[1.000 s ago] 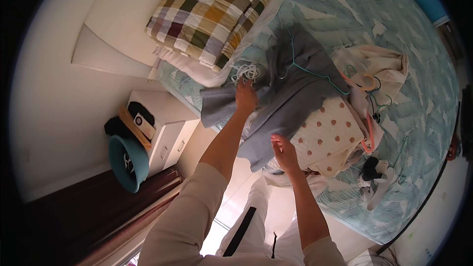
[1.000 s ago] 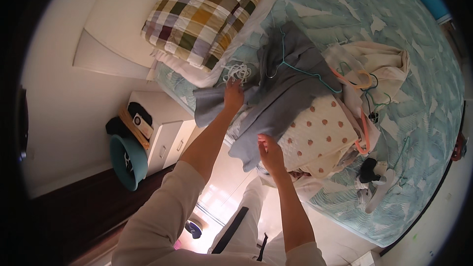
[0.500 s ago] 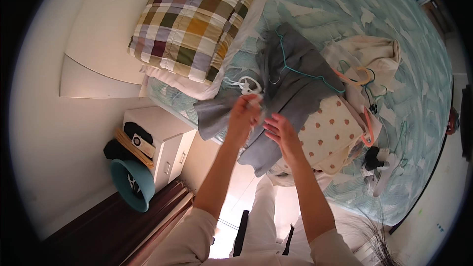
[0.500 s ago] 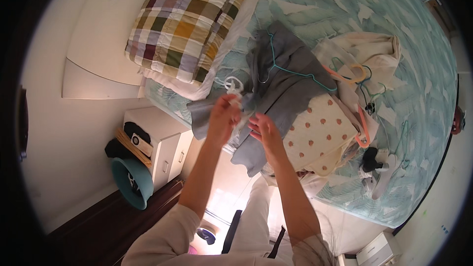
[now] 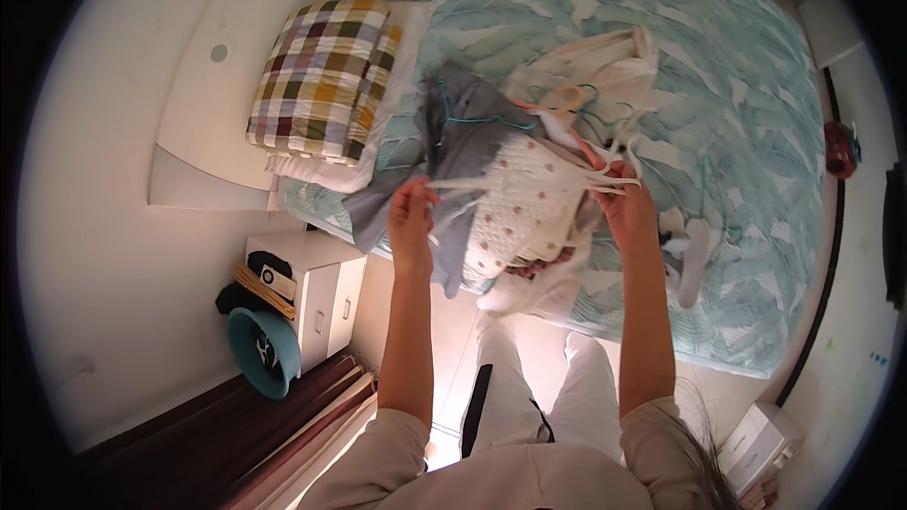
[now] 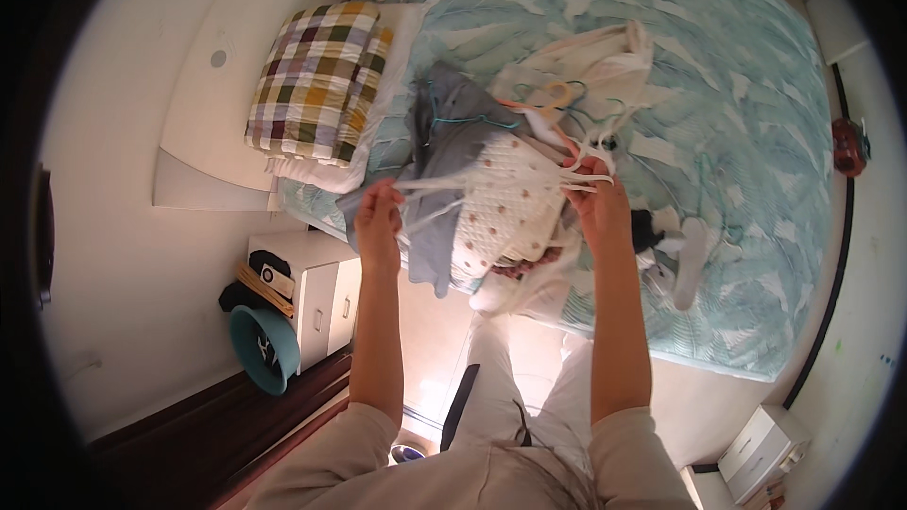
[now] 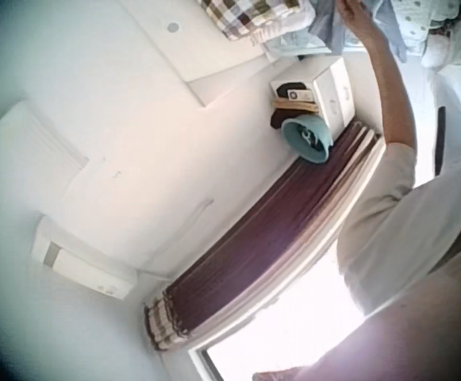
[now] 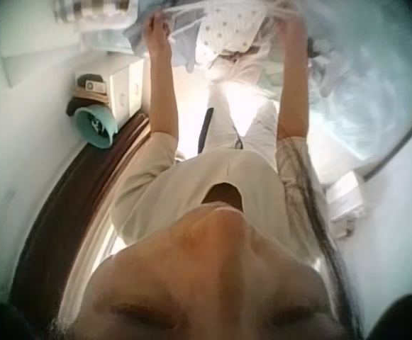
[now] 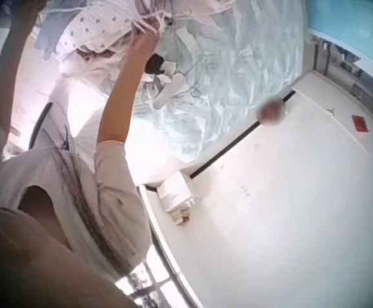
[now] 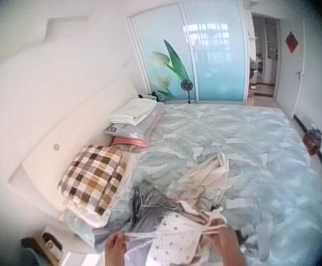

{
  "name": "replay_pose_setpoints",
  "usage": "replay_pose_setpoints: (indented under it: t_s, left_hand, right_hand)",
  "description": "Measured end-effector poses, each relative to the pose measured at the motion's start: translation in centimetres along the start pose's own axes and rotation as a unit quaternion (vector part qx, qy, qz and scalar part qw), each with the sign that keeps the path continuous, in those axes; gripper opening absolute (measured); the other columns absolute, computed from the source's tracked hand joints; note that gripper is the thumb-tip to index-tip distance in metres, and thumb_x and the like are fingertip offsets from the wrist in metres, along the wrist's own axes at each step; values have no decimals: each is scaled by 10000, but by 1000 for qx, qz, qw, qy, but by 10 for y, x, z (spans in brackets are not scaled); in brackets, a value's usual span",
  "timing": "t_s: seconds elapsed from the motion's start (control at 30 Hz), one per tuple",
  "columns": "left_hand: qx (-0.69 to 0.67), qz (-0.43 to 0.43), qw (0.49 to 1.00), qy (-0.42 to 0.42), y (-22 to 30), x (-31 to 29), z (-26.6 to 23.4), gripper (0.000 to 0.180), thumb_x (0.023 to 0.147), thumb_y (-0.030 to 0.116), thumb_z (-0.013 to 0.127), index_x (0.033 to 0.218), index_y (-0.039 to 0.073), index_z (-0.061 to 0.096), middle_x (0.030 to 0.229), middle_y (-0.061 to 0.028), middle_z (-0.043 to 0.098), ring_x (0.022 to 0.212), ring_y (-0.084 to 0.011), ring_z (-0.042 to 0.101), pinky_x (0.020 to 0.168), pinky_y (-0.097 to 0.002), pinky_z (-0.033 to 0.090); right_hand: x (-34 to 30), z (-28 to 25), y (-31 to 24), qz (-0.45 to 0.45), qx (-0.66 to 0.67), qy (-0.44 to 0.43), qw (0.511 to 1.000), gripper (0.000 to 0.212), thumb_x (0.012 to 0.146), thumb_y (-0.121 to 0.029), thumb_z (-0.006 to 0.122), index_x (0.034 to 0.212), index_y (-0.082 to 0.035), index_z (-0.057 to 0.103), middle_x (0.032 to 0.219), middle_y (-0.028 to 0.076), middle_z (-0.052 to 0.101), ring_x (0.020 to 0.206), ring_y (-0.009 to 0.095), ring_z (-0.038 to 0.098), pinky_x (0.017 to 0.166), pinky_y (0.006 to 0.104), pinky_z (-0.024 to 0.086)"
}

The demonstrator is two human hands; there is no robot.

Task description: The person folds various small clothing items on a bed, including socks and underwear, then places them into a plastic bag and later into a drawer. The person also handles a pair of slippers and places them in a drawer.

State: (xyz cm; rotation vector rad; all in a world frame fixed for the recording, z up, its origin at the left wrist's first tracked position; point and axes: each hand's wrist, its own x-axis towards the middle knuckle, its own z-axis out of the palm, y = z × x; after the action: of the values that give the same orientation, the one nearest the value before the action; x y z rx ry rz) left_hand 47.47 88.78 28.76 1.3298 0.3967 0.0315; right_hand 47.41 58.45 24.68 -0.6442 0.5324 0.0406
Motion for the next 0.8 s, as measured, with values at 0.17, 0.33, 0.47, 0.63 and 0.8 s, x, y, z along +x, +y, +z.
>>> replay_pose_setpoints:
  t_s: [0.17,0.33,0.47,0.63,0.8]
  left_hand:
    - [42,111,993,23,34,-59,76,209,931,176,495,1095,63,560,870,-6,612,527,1,308,470,-159,238]
    - [14,131,990,-48,67,-118,143,216,936,139,472,1113,63,570,913,2,600,529,-4,306,458,-164,222]
    - [20,86,981,-173,79,-154,183,214,934,114,456,1105,58,571,920,-12,596,517,-18,314,446,-168,225]
    - [95,35,921,-377,104,-207,240,211,931,135,479,1099,50,574,862,-11,587,519,-38,363,466,-165,279]
    - [172,-6,876,-450,115,-255,271,199,912,164,525,1056,44,591,825,-22,613,509,-43,401,449,-173,296]
  right_hand:
    - [-80,-101,-107,42,-151,-42,987,213,915,-162,450,1044,-19,540,851,84,616,707,178,604,625,296,517]
    - [-141,-218,-189,31,-62,-112,991,297,931,-284,468,1092,-44,531,711,3,564,601,108,530,511,228,428]
    - [-186,-243,-219,-41,-257,26,965,328,917,-326,492,1073,-40,533,777,11,601,673,113,569,567,232,450]
    - [-215,-241,-212,-368,-796,70,476,393,870,-311,581,1152,-43,526,952,69,634,880,193,602,776,295,481]
    - [-259,-53,-216,-345,-453,-135,811,195,859,-166,591,1000,-32,602,923,73,631,852,127,587,801,276,461]
